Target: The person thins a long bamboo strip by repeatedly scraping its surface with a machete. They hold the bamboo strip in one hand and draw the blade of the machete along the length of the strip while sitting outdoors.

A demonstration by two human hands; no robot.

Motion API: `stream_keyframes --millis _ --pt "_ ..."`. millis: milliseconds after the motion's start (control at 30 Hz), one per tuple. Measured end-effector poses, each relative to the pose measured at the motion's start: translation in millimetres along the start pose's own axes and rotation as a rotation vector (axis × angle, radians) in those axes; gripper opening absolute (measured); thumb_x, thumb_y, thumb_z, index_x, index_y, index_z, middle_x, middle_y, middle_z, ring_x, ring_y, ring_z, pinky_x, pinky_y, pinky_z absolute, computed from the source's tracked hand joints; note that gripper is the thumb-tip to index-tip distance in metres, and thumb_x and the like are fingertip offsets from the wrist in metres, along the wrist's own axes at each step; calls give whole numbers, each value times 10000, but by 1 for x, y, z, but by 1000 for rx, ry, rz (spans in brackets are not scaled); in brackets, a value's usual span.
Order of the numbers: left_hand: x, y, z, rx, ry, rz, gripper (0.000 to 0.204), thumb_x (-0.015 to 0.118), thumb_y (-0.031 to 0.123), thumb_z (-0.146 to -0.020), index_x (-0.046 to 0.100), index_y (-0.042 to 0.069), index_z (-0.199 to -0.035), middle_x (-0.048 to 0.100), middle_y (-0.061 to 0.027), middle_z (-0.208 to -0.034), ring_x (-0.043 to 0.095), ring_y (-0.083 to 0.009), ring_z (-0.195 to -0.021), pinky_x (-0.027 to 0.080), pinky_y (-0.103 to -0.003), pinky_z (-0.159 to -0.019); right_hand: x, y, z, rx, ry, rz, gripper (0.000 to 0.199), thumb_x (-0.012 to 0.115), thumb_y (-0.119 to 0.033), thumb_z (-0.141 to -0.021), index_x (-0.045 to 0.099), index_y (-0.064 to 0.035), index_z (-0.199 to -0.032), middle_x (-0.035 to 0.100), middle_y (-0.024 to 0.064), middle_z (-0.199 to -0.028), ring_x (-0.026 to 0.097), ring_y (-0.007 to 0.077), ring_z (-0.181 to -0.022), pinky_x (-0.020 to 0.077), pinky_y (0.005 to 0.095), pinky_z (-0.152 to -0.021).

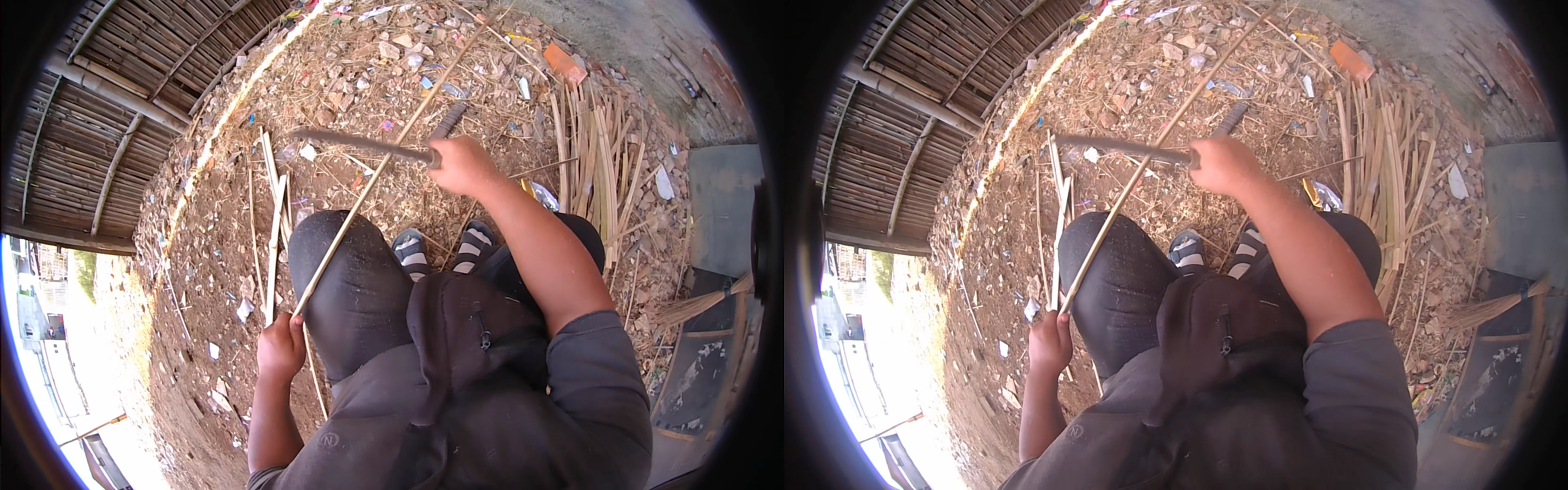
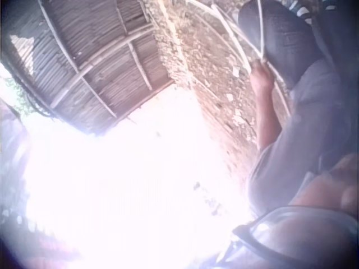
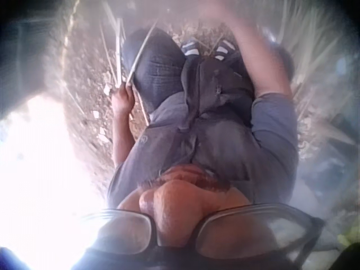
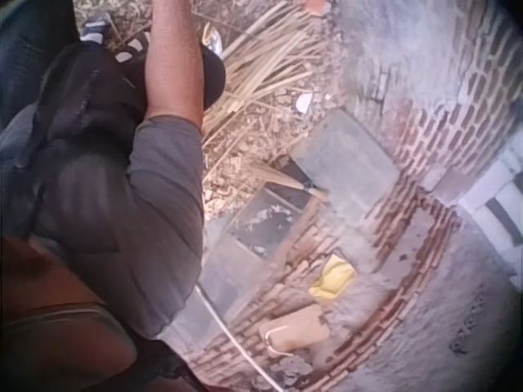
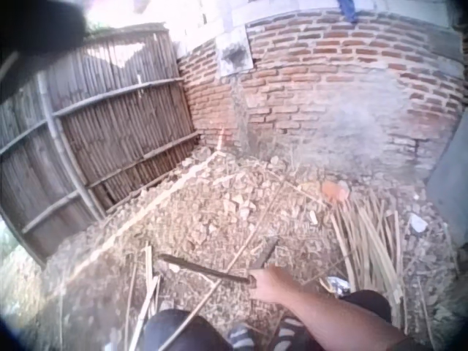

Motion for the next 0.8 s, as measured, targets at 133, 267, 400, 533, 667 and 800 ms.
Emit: stream_keyframes --millis 133,267,400,533,667,800 --pt "-5 5 -12 -52 -70 -27 409 463 381 -1043 545 45 -824 610 -254 -674 613 -495 -677 460 -588 -599 3 29 -8 89 136 -19 242 685 -225 -789 698 -95 -992 711 161 -876 695 379 -878 558 483 -783" --pt "-3 0 1 -22 -12 -37 399 461 365 -1044 537 46 -818 607 -248 -665 602 -495 -646 460 -571 -576 -8 -21 9 -64 50 64 264 684 -208 -764 700 -104 -1006 707 172 -869 690 385 -866 558 488 -774" --pt "6 -14 2 -18 -4 -44 395 472 364 -1039 537 45 -815 593 -236 -643 598 -486 -632 456 -570 -572 3 40 1 57 133 -45 152 666 -191 -772 686 -111 -900 699 152 -821 702 350 -804 553 488 -706" --pt "-7 -12 -2 -40 -26 -67 404 477 372 -1034 547 42 -812 603 -236 -663 600 -484 -650 457 -569 -587 -8 47 -4 146 156 -111 164 677 -200 -756 680 -113 -895 696 152 -806 706 350 -793 557 494 -709" --pt "-6 -25 4 -43 -32 -18 409 464 379 -1036 551 43 -819 607 -239 -676 605 -484 -670 460 -571 -604 -8 -21 11 -91 -66 165 256 674 -219 -771 697 -74 -981 706 187 -865 695 370 -904 562 453 -785" --pt "-1 -27 8 -28 -27 -61 403 457 375 -1039 561 44 -834 611 -234 -680 609 -480 -683 463 -570 -610 3 68 -10 248 181 -218 314 683 -227 -774 712 -73 -1047 711 202 -915 694 381 -894 561 450 -792"
Point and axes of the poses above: each hand's wrist, its own z-axis away from the middle knuckle, its own x-axis out of the palm, y = z × x, the point moved 1 cm from there along -z, towards the middle knuckle
